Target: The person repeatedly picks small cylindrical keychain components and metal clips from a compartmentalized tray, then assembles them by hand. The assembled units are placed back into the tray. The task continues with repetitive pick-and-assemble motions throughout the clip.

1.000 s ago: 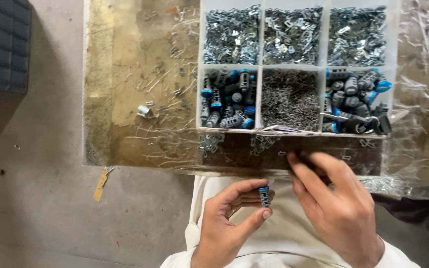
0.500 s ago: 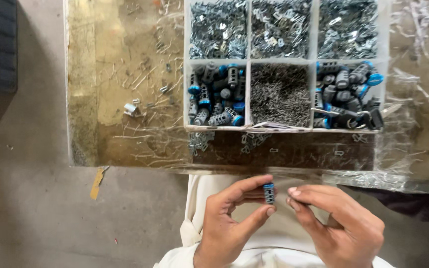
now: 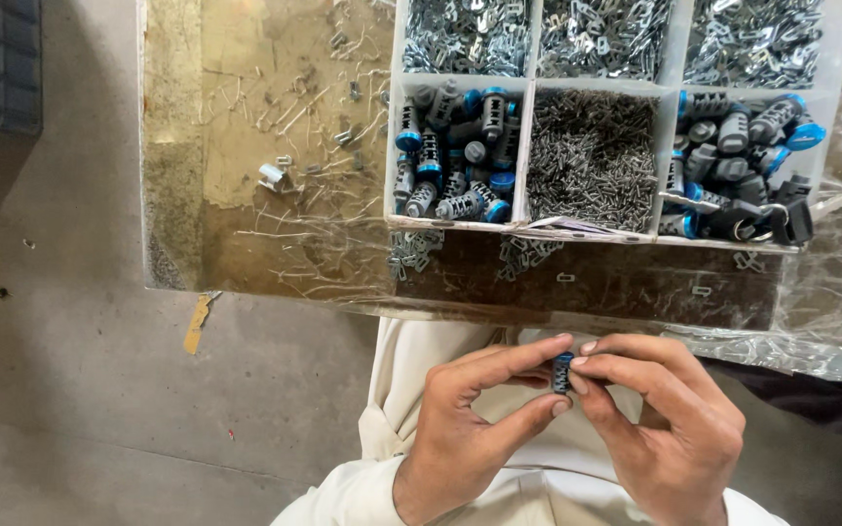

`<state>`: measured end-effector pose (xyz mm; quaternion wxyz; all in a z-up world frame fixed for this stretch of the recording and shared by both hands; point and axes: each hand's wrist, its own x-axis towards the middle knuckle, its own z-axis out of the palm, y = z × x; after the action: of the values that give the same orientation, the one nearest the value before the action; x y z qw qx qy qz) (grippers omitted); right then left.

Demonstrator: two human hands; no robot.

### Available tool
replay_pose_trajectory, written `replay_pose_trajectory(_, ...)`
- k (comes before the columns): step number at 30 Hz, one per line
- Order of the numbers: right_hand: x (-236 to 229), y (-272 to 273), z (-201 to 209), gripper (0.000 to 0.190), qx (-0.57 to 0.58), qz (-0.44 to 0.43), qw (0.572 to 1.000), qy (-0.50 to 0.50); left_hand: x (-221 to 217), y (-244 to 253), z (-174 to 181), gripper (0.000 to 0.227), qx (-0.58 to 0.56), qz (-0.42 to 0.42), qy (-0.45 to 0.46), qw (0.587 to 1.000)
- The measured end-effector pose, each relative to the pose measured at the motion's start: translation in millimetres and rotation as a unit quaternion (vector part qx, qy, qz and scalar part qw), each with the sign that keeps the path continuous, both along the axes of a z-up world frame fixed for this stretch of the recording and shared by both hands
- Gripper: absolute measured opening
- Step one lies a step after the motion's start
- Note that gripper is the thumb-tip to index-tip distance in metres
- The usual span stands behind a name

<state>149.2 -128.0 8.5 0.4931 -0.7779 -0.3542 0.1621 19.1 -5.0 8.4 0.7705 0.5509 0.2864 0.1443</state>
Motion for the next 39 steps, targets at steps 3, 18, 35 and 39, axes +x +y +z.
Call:
replay_pose_trajectory(3,-0.9,-0.9,2.3,0.018,-0.021,0.007,0.999,-0.038,0.8,0.3,-1.3,0.049,0.016,-0.001,0.003,1.000)
replay_pose_trajectory(18,24.5,40.9,24.6,0.031,-0.089,0.093,0.936,-0.328,-8.6,1.9,-13.1,0.048,-0.041,0.050,-0.008,0.998)
replay_pose_trajectory(35,11.9,20.4,10.8,0.028,-0.029,0.005,0.977,-0.213,-2.7,4.5,-10.9,0.048,-0.056,0.057,0.000,0.997)
replay_pose_trajectory(39,13.1,19.0,13.4,0.026,-0.049,-0.008,0.977,-0.206,-11.0,4.6,-11.7,0.049,-0.059,0.069,-0.009,0.996)
